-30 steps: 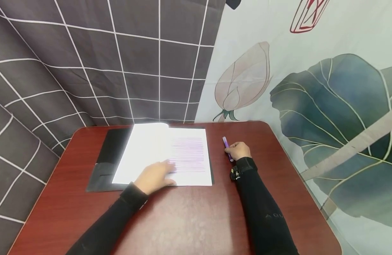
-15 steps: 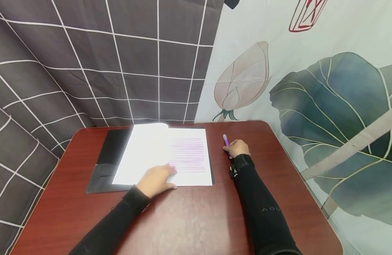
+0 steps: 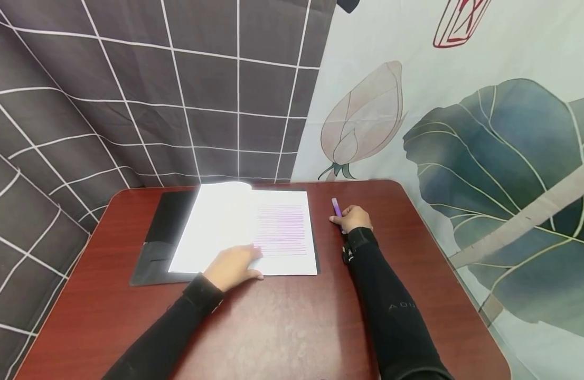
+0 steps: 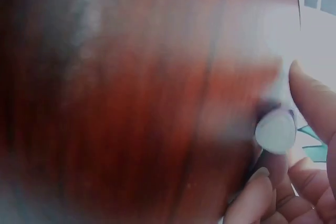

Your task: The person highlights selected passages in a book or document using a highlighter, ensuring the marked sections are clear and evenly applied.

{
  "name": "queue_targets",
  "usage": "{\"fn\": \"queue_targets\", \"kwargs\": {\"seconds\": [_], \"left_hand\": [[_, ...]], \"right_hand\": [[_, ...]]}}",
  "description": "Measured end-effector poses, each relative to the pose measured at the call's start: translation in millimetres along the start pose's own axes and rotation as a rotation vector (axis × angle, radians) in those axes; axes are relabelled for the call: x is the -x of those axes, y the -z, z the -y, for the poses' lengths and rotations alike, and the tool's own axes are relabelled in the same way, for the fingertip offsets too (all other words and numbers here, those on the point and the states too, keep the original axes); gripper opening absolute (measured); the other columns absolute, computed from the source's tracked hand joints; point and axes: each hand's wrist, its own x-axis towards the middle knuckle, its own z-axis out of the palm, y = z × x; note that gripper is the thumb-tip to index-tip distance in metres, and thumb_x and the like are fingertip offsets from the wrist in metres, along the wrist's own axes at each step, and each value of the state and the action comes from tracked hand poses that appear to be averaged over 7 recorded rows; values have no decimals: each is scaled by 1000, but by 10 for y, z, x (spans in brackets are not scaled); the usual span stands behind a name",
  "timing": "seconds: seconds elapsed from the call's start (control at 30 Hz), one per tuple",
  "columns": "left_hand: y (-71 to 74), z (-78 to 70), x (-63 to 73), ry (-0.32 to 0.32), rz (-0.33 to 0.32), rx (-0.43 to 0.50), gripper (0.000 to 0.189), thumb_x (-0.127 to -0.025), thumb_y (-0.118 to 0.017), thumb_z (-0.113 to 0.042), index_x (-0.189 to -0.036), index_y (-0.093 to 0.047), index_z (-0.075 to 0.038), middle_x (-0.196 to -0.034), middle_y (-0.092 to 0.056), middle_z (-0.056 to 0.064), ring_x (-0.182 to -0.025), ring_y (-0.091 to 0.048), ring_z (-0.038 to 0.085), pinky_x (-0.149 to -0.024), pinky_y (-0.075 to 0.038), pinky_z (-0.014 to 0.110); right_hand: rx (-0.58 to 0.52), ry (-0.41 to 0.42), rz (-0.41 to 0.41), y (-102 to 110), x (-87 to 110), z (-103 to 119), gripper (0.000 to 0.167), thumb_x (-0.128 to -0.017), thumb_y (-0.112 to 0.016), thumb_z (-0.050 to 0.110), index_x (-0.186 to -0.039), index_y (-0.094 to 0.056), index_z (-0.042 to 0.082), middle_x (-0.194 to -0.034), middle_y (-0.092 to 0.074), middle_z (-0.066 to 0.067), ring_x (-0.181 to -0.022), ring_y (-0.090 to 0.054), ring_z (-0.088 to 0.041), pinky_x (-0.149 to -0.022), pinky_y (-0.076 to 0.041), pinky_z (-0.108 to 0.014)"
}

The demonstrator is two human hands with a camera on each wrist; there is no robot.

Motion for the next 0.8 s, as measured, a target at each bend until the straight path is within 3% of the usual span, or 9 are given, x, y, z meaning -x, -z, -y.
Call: {"fn": "queue_targets", "kwargs": {"seconds": [0.17, 0.23, 0.3, 0.37, 0.47, 0.53, 0.67, 0.77, 0.8], "left_hand": [[-319, 218, -55, -40, -57, -21, 52, -84, -99, -49, -120, -85, -15, -115, -87, 4, -98, -82, 27, -80, -65, 46], [-336, 245, -59, -44, -65, -28, 53, -84, -99, -50, -120, -85, -16, -117, -88, 3, -99, -82, 27, -80, -65, 45], [-330, 254, -57, -48, -68, -35, 53, -86, -98, -51, -122, -84, -15, -119, -87, 4, -100, -82, 27, -82, -65, 46], [-182, 168, -31, -30, -42, -25, 54, -87, -98, -48, -124, -84, -12, -122, -87, 7, -104, -83, 30, -85, -66, 48], [-31, 57, -21, -2, -6, -34, 56, -88, -98, -46, -128, -83, -10, -127, -86, 9, -109, -83, 32, -90, -67, 49], [37, -2, -35, 16, 20, -11, 57, -89, -98, -44, -131, -83, -8, -132, -85, 12, -116, -83, 35, -96, -67, 51], [-252, 235, -103, -4, -13, -16, 58, -89, -96, -49, -133, -84, -14, -134, -85, 5, -122, -82, 29, -98, -67, 48], [-353, 325, -124, -28, -36, -21, 56, -85, -98, -50, -129, -85, -17, -129, -86, 1, -117, -82, 25, -95, -67, 45], [-299, 288, -115, -37, -30, -13, 55, -85, -98, -49, -128, -85, -16, -128, -86, 1, -117, -82, 25, -96, -67, 44]], "right_hand": [[-29, -21, -102, 9, 164, 99, 69, -92, -89, 63, -118, -73, 2, -112, -77, -21, -97, -67, -35, -76, -54, -43], [-65, -21, -169, 13, 273, 186, 61, -97, -86, 55, -121, -72, 1, -117, -78, -23, -103, -67, -37, -81, -55, -45], [-133, 34, -227, -6, 338, 218, 49, -98, -85, 45, -120, -73, 3, -113, -80, -19, -101, -70, -33, -82, -54, -41], [-168, 115, -238, -42, 437, 276, 41, -100, -83, 37, -120, -74, 2, -109, -81, -17, -97, -71, -30, -79, -54, -36], [-178, 234, -165, -125, 648, 407, 36, -101, -82, 27, -126, -75, 3, -113, -82, -16, -98, -73, -27, -82, -54, -28], [-137, 300, -70, -211, 800, 479, 43, -103, -82, 28, -135, -73, 1, -125, -80, -19, -109, -74, -31, -92, -58, -34], [-43, 469, 85, -430, 1028, 584, 55, -100, -85, 25, -146, -71, 0, -147, -74, -23, -134, -71, -41, -117, -57, -57], [45, 597, 162, -524, 1194, 631, 59, -98, -86, 19, -151, -69, 0, -158, -67, -25, -148, -64, -46, -126, -49, -65], [75, 622, 181, -547, 1232, 625, 60, -98, -87, 19, -152, -69, 1, -160, -66, -25, -150, -62, -46, -127, -49, -65]]}}
